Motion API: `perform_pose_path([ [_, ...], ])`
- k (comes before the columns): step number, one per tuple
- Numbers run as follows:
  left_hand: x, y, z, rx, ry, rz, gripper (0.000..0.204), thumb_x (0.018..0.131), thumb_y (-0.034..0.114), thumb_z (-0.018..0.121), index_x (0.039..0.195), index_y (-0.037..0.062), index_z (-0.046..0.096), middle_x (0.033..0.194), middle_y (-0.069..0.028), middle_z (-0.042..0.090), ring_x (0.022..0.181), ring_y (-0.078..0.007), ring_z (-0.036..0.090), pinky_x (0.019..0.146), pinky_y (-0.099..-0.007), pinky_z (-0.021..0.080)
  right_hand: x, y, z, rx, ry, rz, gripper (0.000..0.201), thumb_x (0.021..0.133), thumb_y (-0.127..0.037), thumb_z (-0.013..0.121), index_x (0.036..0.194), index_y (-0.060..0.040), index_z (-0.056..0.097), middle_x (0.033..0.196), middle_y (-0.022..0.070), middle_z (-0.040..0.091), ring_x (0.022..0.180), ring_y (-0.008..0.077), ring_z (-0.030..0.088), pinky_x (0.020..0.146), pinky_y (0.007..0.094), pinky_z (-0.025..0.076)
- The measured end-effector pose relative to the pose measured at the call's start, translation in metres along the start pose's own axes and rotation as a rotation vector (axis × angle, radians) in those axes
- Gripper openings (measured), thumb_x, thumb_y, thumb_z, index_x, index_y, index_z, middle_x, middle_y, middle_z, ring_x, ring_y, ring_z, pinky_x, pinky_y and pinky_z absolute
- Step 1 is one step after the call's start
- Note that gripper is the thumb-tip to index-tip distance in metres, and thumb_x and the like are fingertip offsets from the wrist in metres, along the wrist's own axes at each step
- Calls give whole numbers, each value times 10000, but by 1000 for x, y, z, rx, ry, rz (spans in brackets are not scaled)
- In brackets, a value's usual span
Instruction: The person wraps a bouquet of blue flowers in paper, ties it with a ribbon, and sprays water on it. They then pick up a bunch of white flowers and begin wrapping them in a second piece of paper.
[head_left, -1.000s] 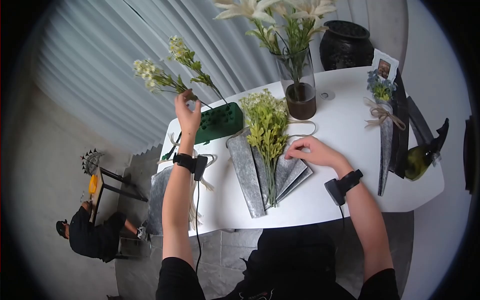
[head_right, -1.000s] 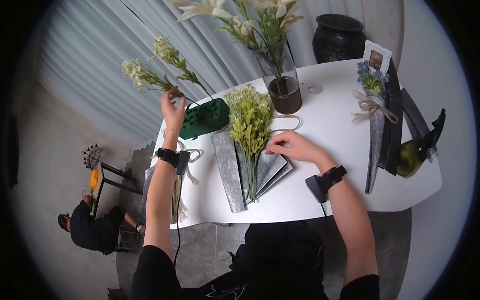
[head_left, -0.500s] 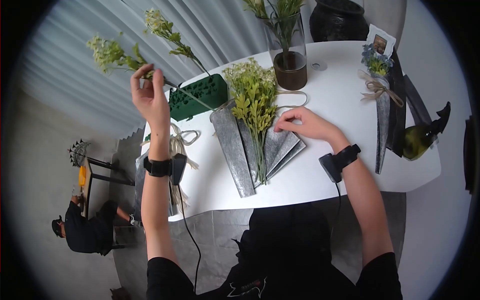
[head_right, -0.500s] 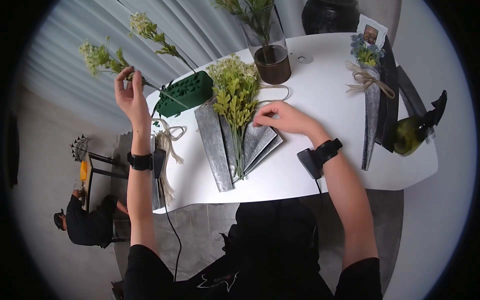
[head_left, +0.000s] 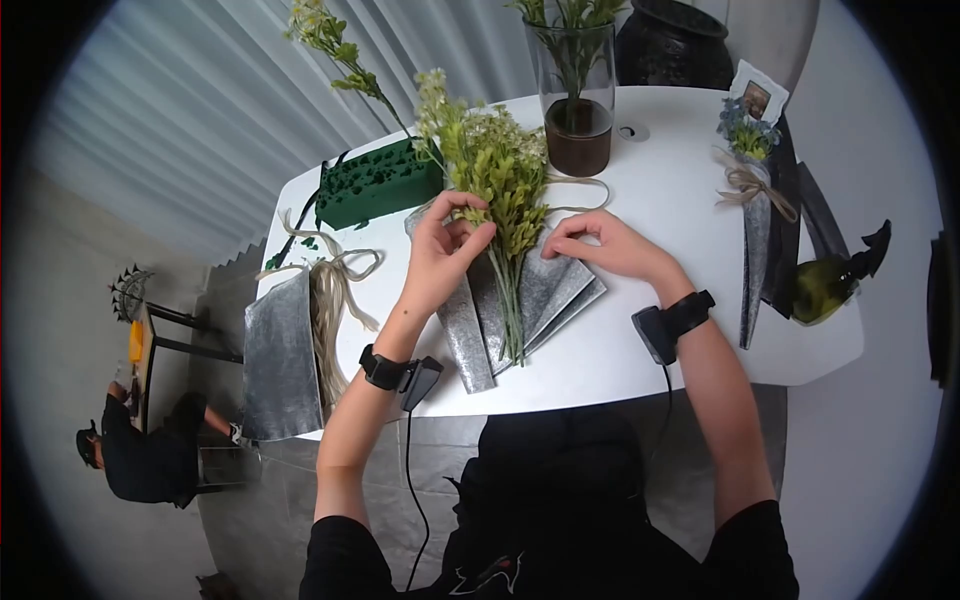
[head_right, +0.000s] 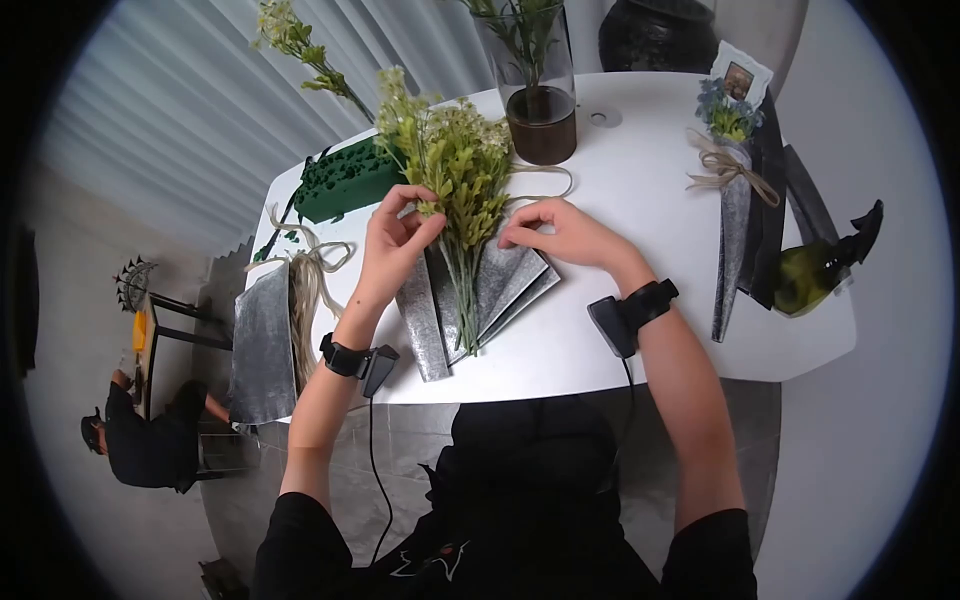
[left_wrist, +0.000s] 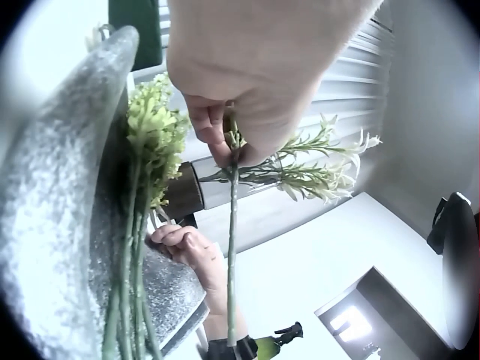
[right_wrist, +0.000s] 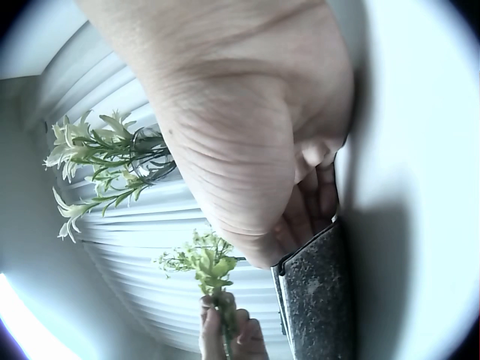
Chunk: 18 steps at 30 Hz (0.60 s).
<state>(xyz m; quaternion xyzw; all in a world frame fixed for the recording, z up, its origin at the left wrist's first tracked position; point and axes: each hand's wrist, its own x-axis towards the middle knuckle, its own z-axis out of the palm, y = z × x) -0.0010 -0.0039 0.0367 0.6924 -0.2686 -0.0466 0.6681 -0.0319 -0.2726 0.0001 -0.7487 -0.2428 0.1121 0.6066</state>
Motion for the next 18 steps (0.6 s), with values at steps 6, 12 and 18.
perform_pose_path([
  [6,-3,-26,10,-42,65,-18,437,893,-25,740,1181,53,421,990,-17,535,727,-31,534,621,-176,398,1,2,1,19,13,0,240,1006,-219,624,992,-8,737,978,47,732,943,111,647,886,278,498],
  [12,-6,-36,5,25,31,-82,396,869,5,776,1155,23,502,1021,-24,545,716,-25,545,598,-180,411,1,0,2,0,29,23,229,999,-211,637,999,-5,738,982,51,730,948,117,650,893,281,501],
  [18,-12,-37,14,202,161,48,351,825,20,810,1133,-2,641,1114,-32,542,715,-41,565,601,-185,450,1,-5,5,25,37,47,199,993,-185,646,1015,-9,736,986,45,728,953,116,650,898,283,505],
])
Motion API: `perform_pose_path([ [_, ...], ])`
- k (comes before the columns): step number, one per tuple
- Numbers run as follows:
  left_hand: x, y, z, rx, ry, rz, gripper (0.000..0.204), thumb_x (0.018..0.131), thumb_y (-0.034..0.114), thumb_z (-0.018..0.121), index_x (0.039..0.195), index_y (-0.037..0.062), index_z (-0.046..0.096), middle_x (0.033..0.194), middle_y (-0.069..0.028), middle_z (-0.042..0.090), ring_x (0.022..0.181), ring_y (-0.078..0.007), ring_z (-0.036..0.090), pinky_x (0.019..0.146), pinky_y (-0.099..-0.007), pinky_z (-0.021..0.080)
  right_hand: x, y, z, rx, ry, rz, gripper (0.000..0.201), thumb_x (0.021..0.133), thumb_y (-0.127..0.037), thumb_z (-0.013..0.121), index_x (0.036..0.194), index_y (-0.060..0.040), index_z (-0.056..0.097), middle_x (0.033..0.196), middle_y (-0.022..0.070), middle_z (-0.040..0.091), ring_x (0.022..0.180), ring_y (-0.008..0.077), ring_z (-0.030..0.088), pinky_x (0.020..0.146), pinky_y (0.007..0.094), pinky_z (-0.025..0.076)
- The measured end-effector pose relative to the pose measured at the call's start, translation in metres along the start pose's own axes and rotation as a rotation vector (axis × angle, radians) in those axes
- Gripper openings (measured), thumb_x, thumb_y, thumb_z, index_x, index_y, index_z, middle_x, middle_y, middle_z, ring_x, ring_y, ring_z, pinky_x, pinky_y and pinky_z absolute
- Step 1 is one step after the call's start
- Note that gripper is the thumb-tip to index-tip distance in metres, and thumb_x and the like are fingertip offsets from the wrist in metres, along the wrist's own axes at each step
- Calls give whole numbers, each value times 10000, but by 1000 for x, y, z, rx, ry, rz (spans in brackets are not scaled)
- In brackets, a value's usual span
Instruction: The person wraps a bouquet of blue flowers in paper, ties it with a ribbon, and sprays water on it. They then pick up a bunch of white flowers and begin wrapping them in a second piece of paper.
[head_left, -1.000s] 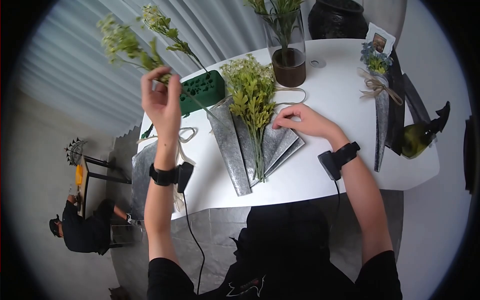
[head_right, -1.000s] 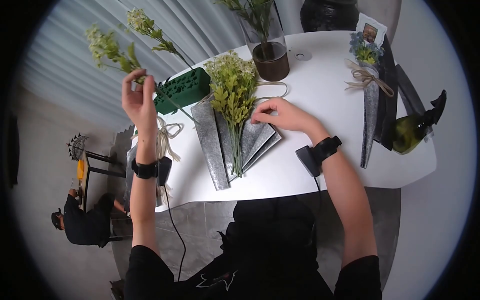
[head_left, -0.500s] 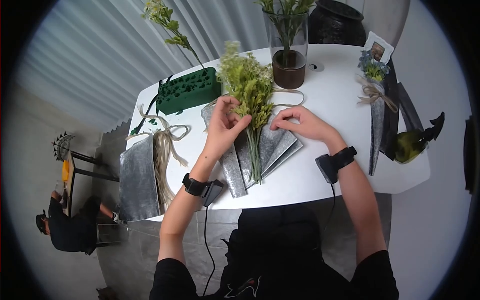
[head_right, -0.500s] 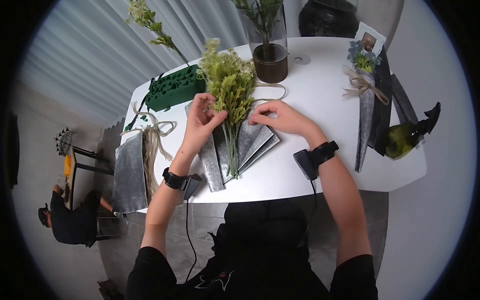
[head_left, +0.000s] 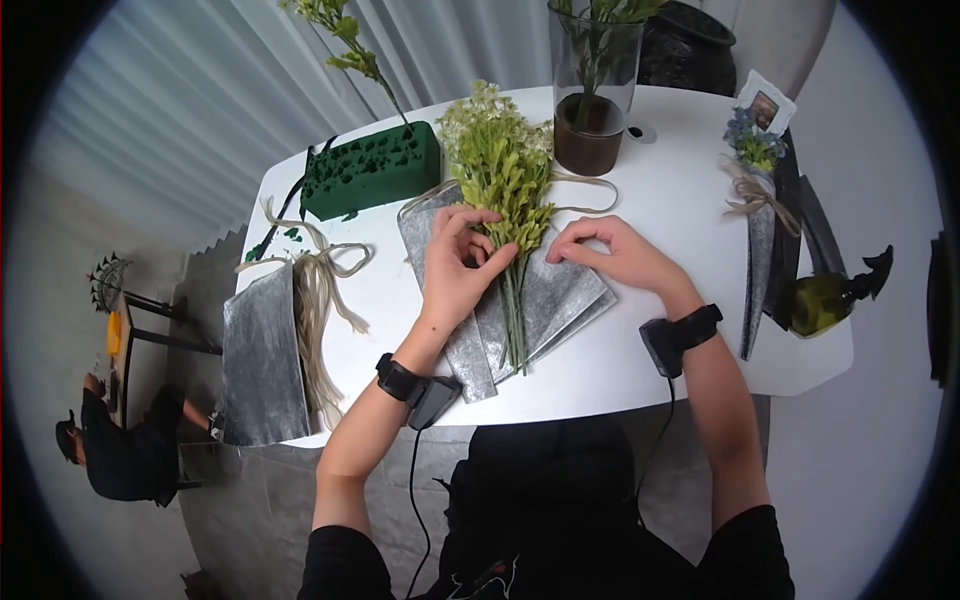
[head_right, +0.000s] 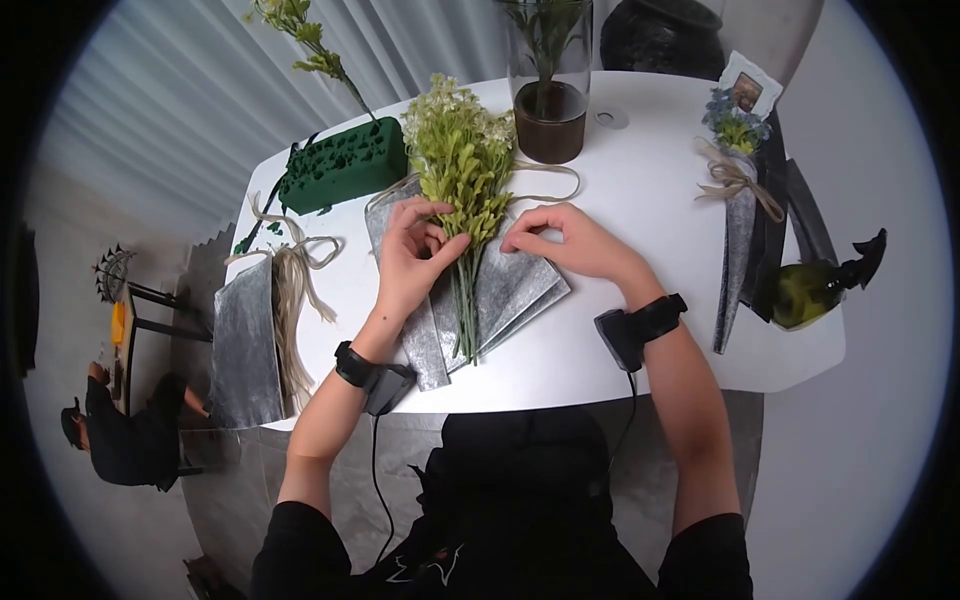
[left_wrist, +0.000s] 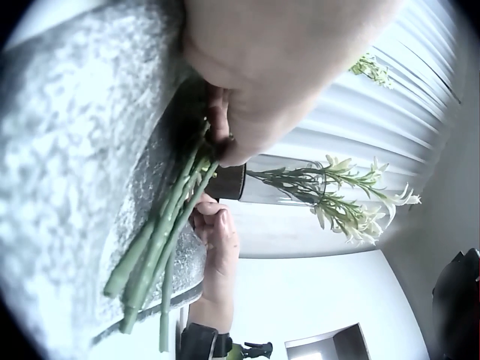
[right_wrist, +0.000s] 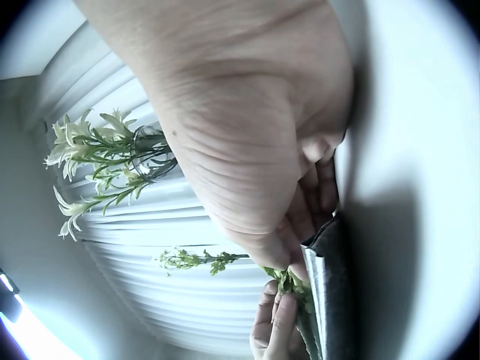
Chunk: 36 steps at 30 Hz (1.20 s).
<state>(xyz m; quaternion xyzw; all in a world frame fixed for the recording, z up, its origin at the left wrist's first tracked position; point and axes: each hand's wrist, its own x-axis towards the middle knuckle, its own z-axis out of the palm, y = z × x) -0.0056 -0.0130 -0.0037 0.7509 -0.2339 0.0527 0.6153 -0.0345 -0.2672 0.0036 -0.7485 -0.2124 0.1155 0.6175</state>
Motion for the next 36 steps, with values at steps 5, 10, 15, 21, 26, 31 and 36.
perform_pose_path([
  [5,1,5,0,101,-31,74,298,830,40,794,1117,32,716,1054,-31,552,733,-66,565,605,-202,453,0,3,0,-13,-10,-17,185,1007,-163,622,1014,-8,722,1008,43,721,969,119,646,889,277,503],
  [10,1,6,-2,164,-27,114,280,843,71,779,1120,63,739,1016,-29,567,779,-90,534,629,-214,432,1,3,1,-12,1,-21,194,996,-181,639,1006,-10,731,986,41,724,958,118,646,890,277,500],
  [15,2,0,-4,155,0,131,273,847,81,776,1117,75,732,1032,-21,578,815,-86,525,649,-201,404,-1,3,2,-34,8,-41,208,998,-190,635,1005,-6,730,981,45,725,954,119,644,897,284,500],
  [21,2,-7,-2,-69,-4,-1,276,872,73,765,1139,56,695,1028,22,587,820,-49,536,658,-186,405,-1,6,0,-48,-19,-62,180,1008,-160,621,1013,-11,722,1005,40,719,965,118,642,888,282,499],
  [26,3,-15,-4,-161,27,-45,250,894,50,748,1133,24,677,1005,30,591,807,-36,535,667,-187,409,-1,6,-1,-54,-17,-56,183,1006,-162,622,1016,-9,722,1006,43,720,963,122,642,888,283,499],
  [31,8,-17,-8,-225,31,-110,178,900,33,743,1072,22,699,977,25,566,805,-44,531,703,-195,411,-2,6,0,-79,-20,-82,188,1002,-167,626,1017,-6,722,1007,49,718,959,125,638,884,286,499],
  [36,33,-2,-25,111,144,-6,102,845,58,781,938,68,740,963,14,534,891,-96,519,790,-244,432,-2,11,2,-60,7,-101,228,983,-207,650,982,4,734,940,58,726,908,122,641,865,286,498],
])
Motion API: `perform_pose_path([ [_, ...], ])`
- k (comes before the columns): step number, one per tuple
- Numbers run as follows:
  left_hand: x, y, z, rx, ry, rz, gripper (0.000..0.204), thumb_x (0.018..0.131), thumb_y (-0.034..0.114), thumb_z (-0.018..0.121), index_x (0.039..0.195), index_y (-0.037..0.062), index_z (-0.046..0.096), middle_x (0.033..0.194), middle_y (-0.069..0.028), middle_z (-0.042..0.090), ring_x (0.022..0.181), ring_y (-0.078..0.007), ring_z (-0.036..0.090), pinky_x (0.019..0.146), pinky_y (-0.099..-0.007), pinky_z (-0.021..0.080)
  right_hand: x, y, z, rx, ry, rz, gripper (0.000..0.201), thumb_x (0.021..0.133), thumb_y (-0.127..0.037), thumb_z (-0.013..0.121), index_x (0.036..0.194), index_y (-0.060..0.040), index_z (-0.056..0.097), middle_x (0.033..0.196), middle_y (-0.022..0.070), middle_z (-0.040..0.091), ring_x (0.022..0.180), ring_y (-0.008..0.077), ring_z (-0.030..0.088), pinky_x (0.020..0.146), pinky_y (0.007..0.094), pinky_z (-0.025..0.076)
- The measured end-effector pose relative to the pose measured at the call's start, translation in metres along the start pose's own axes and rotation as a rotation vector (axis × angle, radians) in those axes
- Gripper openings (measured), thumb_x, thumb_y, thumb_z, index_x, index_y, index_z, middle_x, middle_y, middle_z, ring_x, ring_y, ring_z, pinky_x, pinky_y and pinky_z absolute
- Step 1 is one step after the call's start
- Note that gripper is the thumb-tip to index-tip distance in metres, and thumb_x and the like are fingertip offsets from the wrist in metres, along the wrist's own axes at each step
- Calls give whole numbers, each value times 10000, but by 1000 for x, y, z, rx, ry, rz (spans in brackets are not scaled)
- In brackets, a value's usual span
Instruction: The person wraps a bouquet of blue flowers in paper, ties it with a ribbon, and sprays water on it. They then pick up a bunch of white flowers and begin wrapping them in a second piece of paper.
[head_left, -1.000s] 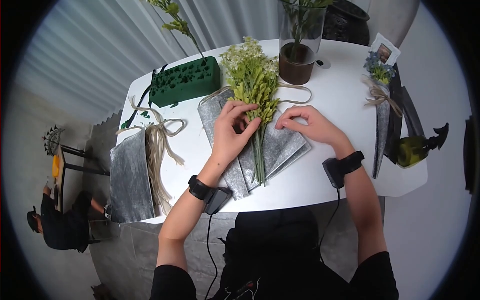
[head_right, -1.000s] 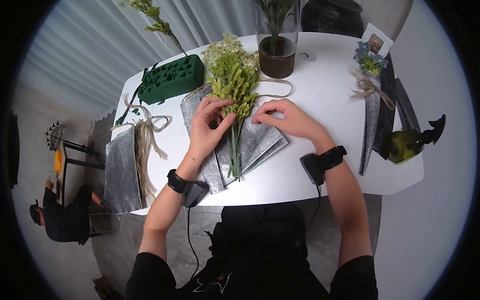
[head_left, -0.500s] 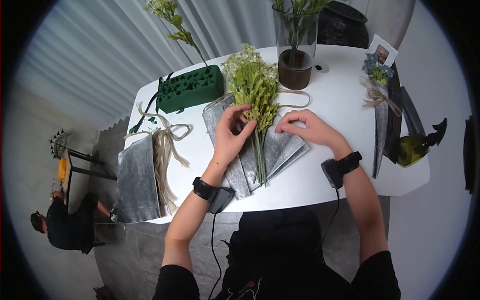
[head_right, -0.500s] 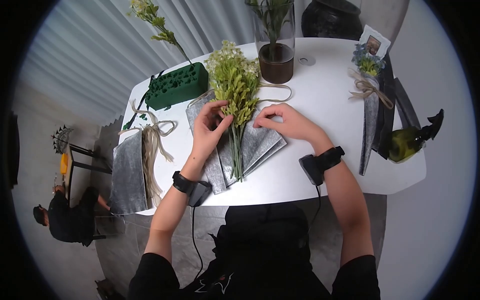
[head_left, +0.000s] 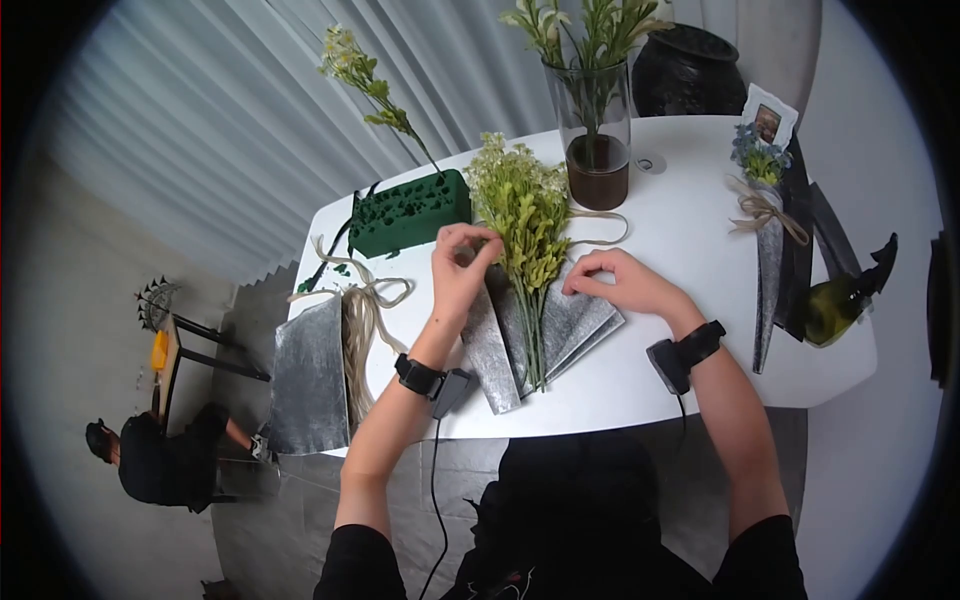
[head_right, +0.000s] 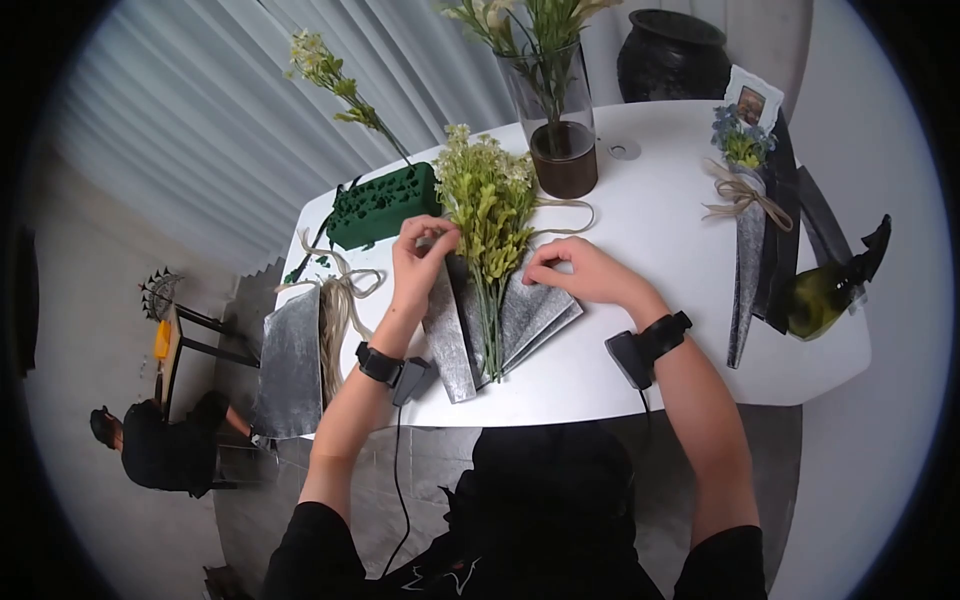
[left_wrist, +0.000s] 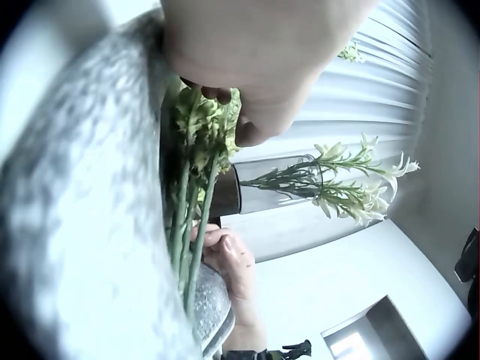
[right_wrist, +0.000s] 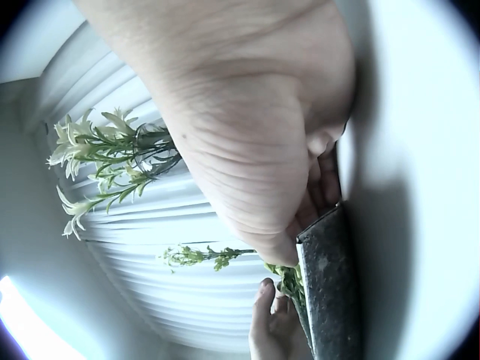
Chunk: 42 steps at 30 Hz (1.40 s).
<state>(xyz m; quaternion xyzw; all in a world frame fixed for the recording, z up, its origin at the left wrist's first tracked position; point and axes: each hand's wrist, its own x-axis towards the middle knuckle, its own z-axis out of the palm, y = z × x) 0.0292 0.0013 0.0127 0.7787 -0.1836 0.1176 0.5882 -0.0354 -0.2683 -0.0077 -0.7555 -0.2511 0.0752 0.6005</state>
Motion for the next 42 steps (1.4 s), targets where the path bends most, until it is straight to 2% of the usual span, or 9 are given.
perform_pose_path([
  [4,62,-8,-23,124,130,96,164,837,99,782,994,67,753,980,17,524,919,-85,510,858,-264,452,1,3,-1,-6,-9,7,213,986,-202,647,992,-8,734,955,57,725,921,130,644,871,291,500],
  [10,131,6,-49,301,163,37,442,844,251,781,1272,174,703,1300,-156,548,1291,-334,524,1041,-447,445,0,-1,-1,-5,-1,-14,233,974,-209,647,966,8,729,924,65,737,890,131,650,852,289,502],
  [18,159,-9,-60,184,-20,-33,574,910,200,726,1455,128,560,1467,-125,536,1387,-313,482,1110,-418,402,-1,1,-5,-45,-27,-4,212,981,-213,645,987,-27,746,968,65,732,957,154,648,912,312,484],
  [22,154,-4,-59,207,163,223,441,964,161,688,1360,11,563,1364,-101,620,1166,-204,631,856,-313,513,-1,4,-3,-86,-4,-42,229,968,-238,651,974,-29,744,939,72,729,922,160,641,879,317,475],
  [25,149,15,-64,174,256,346,369,968,146,696,1297,17,592,1225,-116,685,995,-126,652,743,-239,485,-1,4,-3,-85,12,-65,244,956,-250,654,960,-21,739,912,79,726,879,162,636,838,317,475],
  [29,147,39,-82,218,357,374,332,956,120,698,1240,-12,588,1231,-104,677,979,-154,669,794,-279,536,-1,3,-3,-84,13,-59,241,958,-246,650,953,-24,744,910,74,726,887,159,636,844,316,476],
  [31,142,48,-88,154,394,455,304,954,83,712,1230,9,610,921,-31,735,779,-30,601,656,-183,418,-1,0,-4,-87,1,-52,243,959,-250,651,962,-25,743,917,70,727,895,155,637,851,314,477],
  [32,135,52,-93,144,356,344,298,946,113,718,1197,-5,608,1127,-128,705,911,-114,661,789,-260,516,-2,-1,-5,-92,-12,-22,226,967,-236,648,975,-32,745,948,64,730,930,156,643,893,316,473],
  [42,44,83,-62,-195,19,209,487,903,-51,694,1333,-25,467,1186,-152,669,881,-91,647,850,-251,526,-1,-2,-4,-65,-40,-25,219,993,-212,638,993,-18,740,978,66,725,943,140,648,881,294,497],
])
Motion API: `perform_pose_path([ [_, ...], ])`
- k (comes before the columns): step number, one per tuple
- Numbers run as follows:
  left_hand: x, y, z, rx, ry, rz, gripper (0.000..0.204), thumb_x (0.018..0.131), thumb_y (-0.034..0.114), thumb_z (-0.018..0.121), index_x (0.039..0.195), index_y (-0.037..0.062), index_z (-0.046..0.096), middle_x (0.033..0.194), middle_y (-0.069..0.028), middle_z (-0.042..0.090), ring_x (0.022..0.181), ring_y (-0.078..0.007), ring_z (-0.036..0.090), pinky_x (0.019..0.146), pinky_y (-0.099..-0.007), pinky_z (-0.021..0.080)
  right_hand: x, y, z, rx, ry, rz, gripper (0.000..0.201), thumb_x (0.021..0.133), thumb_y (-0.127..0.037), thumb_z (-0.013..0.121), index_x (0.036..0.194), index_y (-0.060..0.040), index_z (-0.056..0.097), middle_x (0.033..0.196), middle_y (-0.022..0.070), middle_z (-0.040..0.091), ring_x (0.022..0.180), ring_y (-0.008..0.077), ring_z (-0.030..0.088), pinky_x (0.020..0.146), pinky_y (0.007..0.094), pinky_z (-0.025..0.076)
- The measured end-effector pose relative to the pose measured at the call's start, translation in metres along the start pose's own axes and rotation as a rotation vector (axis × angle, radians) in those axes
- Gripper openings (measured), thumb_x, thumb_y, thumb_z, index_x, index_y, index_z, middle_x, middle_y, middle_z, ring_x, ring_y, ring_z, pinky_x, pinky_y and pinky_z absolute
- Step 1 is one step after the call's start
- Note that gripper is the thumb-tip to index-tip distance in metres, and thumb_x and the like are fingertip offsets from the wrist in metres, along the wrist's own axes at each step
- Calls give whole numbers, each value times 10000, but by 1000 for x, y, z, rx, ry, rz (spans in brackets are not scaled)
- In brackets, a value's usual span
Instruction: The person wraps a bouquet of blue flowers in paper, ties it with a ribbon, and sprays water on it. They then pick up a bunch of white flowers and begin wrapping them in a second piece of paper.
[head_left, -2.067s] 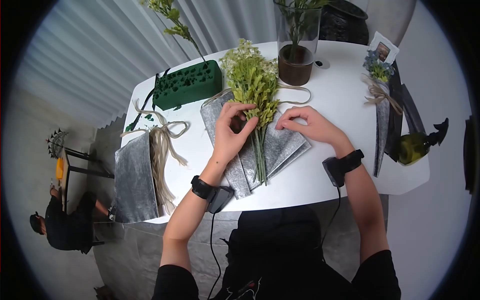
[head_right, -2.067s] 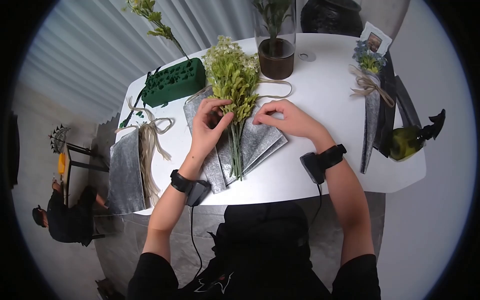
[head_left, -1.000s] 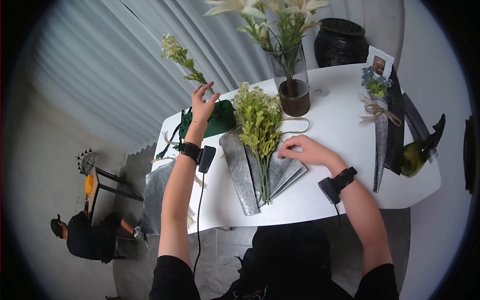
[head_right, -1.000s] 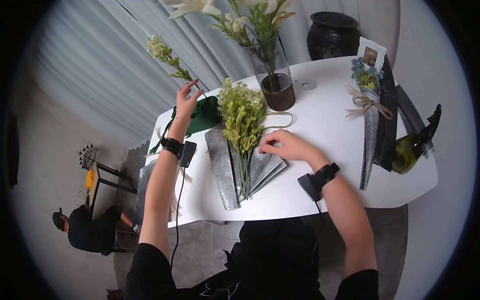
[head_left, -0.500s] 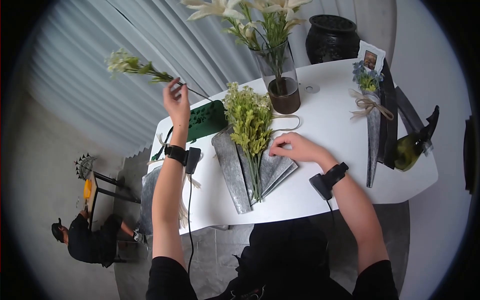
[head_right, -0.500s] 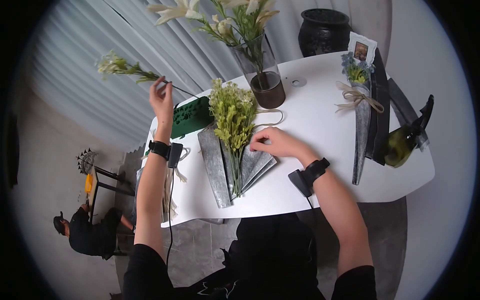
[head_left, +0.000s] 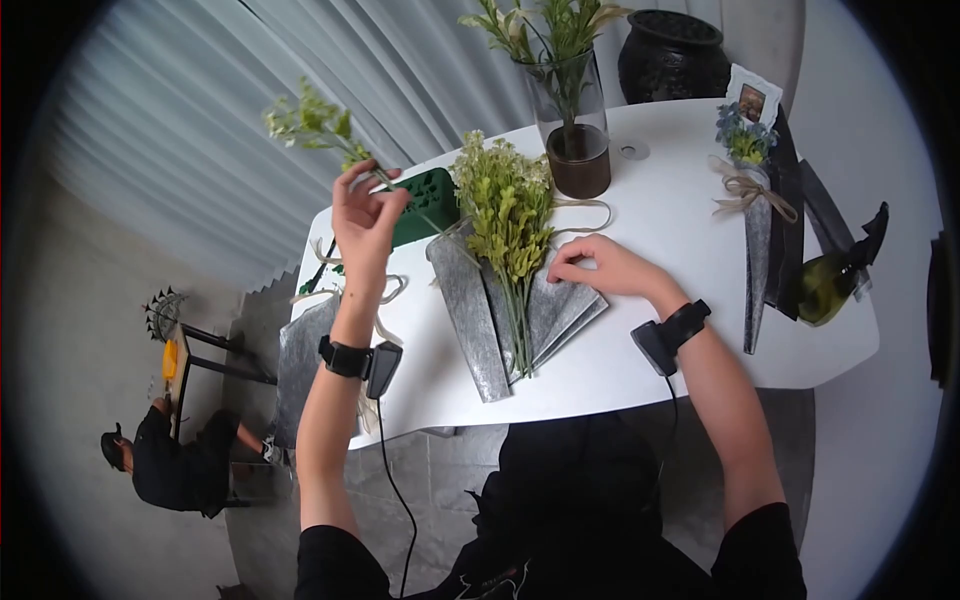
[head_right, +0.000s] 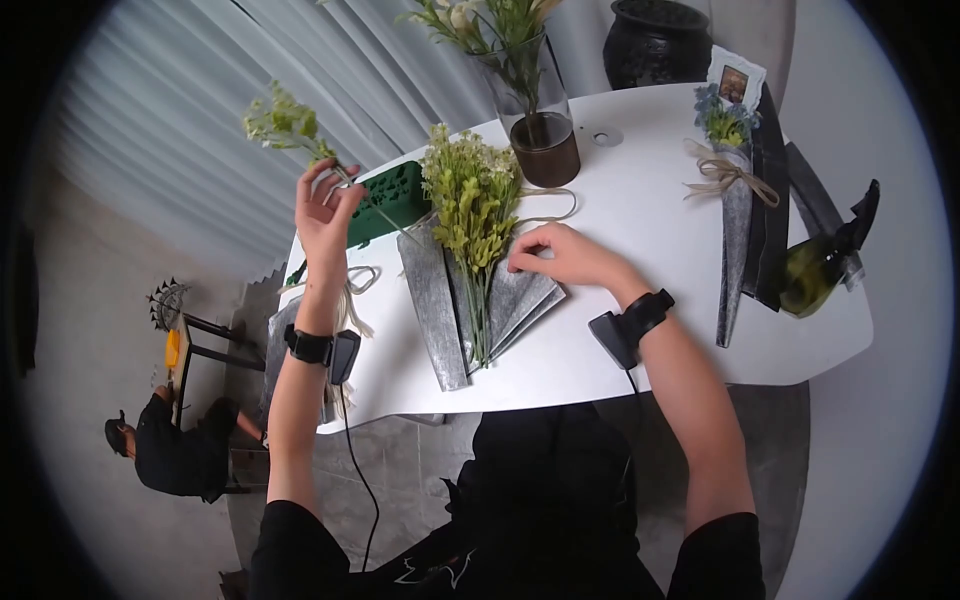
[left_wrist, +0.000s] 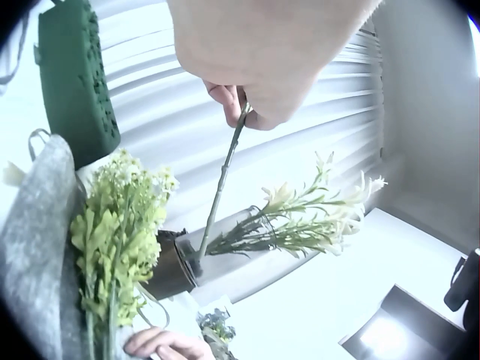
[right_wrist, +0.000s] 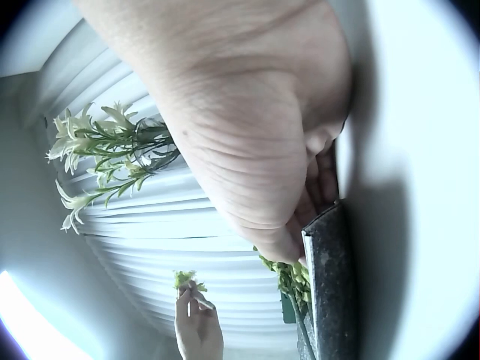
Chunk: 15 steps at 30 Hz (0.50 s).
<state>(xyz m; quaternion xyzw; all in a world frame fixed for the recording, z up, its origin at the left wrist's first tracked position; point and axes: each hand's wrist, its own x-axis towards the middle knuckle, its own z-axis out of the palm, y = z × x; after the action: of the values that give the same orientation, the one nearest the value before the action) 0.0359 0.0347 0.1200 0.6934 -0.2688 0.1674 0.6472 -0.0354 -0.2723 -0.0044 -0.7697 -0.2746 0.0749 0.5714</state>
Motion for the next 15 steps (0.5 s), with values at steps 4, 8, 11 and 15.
perform_pose_path([
  [4,-29,3,18,-60,-224,-101,505,900,-53,692,1354,8,478,1201,-127,672,898,-105,656,854,-263,524,1,1,1,41,-6,18,221,996,-208,638,995,-10,737,978,60,723,941,137,648,879,293,498],
  [8,-50,-12,40,-101,-342,-206,523,888,-33,716,1356,27,491,1187,-83,657,882,-76,636,785,-224,499,0,1,2,25,-2,23,218,997,-200,635,996,-5,733,979,58,722,938,134,647,880,293,501],
  [11,-62,-27,51,-81,-356,-228,518,899,-23,697,1370,32,490,1157,-68,645,869,-63,618,769,-215,487,1,2,2,32,-1,-1,211,996,-195,636,999,-8,732,976,57,721,935,134,646,878,293,503],
  [15,-72,-42,55,44,-394,-225,496,908,-1,664,1376,31,503,1105,-51,627,822,-44,585,698,-199,461,1,0,2,10,5,21,204,994,-194,640,1004,-12,732,978,53,720,938,135,647,876,292,503],
])
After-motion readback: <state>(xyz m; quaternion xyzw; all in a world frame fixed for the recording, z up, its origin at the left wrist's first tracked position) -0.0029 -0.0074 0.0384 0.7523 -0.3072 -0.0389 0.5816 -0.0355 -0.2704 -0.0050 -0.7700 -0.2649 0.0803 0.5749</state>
